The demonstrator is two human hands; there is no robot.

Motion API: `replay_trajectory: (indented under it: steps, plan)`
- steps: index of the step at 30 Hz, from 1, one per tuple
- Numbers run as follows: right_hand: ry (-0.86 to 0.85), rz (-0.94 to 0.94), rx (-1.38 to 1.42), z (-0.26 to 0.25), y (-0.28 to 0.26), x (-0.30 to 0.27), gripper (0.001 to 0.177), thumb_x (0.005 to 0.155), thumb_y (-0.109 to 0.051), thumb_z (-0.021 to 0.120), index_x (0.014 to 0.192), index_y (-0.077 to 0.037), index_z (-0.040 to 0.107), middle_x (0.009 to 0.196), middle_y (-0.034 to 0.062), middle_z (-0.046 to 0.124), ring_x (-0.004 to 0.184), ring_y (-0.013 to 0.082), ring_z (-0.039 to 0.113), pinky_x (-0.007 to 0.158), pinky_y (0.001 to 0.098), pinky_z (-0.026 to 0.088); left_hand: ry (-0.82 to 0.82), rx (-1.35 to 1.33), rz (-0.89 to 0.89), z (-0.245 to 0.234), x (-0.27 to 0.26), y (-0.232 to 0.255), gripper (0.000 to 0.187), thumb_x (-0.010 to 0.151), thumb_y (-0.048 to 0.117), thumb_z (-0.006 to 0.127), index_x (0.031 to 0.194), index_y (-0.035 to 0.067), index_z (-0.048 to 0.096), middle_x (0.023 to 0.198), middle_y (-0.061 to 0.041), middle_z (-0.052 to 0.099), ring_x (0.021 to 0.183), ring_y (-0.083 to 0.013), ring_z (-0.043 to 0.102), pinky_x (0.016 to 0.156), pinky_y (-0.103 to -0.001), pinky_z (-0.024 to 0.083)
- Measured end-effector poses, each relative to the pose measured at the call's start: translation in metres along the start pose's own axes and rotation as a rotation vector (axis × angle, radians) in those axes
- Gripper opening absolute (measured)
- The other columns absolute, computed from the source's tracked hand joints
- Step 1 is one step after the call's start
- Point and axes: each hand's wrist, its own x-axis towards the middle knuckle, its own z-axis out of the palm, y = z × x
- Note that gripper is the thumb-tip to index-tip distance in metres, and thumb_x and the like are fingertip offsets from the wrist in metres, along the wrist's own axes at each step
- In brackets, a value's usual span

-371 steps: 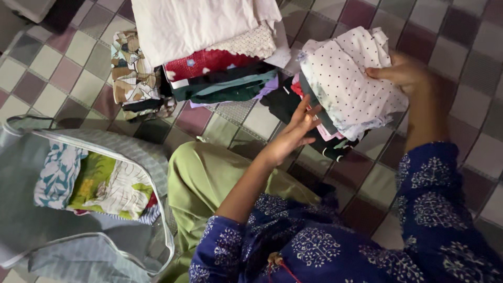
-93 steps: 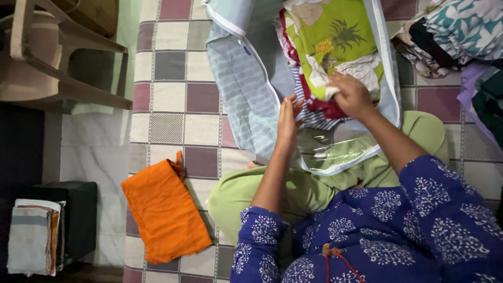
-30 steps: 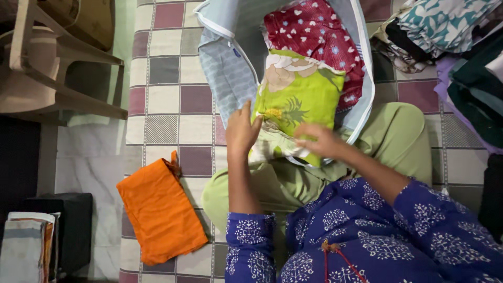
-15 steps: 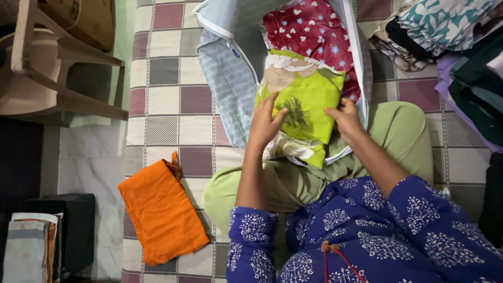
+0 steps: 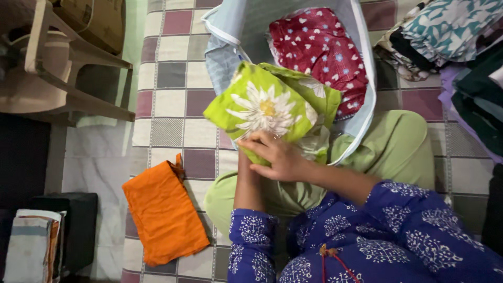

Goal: The person folds several pieces of clothing by hand, placing them one by one into a large fabric storage bag, and then pulls the zipper to close the bag.

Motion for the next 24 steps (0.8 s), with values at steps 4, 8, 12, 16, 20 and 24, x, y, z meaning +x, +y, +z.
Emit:
replay_trajectory:
  steps: [4, 8, 12, 16, 20, 24]
  plan:
    - [0.126, -0.095, 0.139, -0.008, 0.005, -0.013, 0.050, 0.089, -0.012, 0.075, 0.138, -0.008, 0.061, 0.142, 0.0137, 0.054, 0.131, 0.0296, 0.059, 0.106, 0.0404, 0.052, 0.012, -0.095, -0.078, -0.039, -0.012, -0.014, 0.070, 0.107, 0.051, 0.047, 0.159, 0.008, 0.029, 0.164, -0.014, 0.030, 0.151, -0.0289, 0.028, 0.120, -0.044, 0.024]
    - [0.211, 0.043, 0.124, -0.015, 0.037, -0.025, 0.045, 0.092, -0.010, 0.074, 0.135, -0.008, 0.062, 0.145, 0.0127, 0.052, 0.136, 0.0285, 0.056, 0.111, 0.0423, 0.050, -0.015, -0.140, -0.127, -0.066, 0.002, -0.048, 0.070, 0.106, 0.052, 0.046, 0.160, 0.010, 0.028, 0.165, -0.013, 0.028, 0.152, -0.0292, 0.027, 0.120, -0.046, 0.022]
    - [0.297, 0.257, 0.172, -0.022, 0.058, -0.029, 0.042, 0.093, -0.014, 0.073, 0.133, -0.006, 0.063, 0.142, 0.0131, 0.053, 0.130, 0.0257, 0.055, 0.099, 0.0346, 0.050, -0.058, -0.150, -0.179, -0.086, 0.022, -0.074, 0.070, 0.106, 0.053, 0.044, 0.160, 0.012, 0.027, 0.166, -0.012, 0.026, 0.153, -0.0296, 0.025, 0.121, -0.047, 0.021]
    - [0.381, 0.186, 0.164, -0.012, 0.082, -0.044, 0.037, 0.100, -0.018, 0.071, 0.134, -0.006, 0.061, 0.138, 0.0138, 0.052, 0.128, 0.0235, 0.054, 0.102, 0.0330, 0.049, -0.063, -0.174, -0.191, -0.095, 0.022, -0.088, 0.071, 0.106, 0.054, 0.043, 0.161, 0.014, 0.026, 0.167, -0.012, 0.024, 0.153, -0.0299, 0.023, 0.121, -0.048, 0.019]
    - [0.405, 0.421, 0.294, 0.012, 0.127, -0.075, 0.039, 0.100, -0.021, 0.069, 0.136, -0.008, 0.060, 0.140, 0.0140, 0.050, 0.129, 0.0249, 0.052, 0.103, 0.0358, 0.046, -0.071, -0.263, -0.175, -0.084, 0.001, -0.086, 0.071, 0.105, 0.056, 0.041, 0.161, 0.015, 0.025, 0.168, -0.011, 0.022, 0.154, -0.0303, 0.022, 0.121, -0.050, 0.018]
    - [0.297, 0.777, 0.690, 0.038, 0.153, -0.092, 0.042, 0.100, -0.025, 0.065, 0.138, -0.010, 0.058, 0.143, 0.0141, 0.048, 0.132, 0.0268, 0.049, 0.105, 0.0395, 0.043, -0.085, -0.445, -0.115, -0.036, -0.056, -0.059, 0.071, 0.105, 0.057, 0.040, 0.162, 0.017, 0.023, 0.169, -0.010, 0.020, 0.155, -0.0306, 0.020, 0.121, -0.051, 0.016]
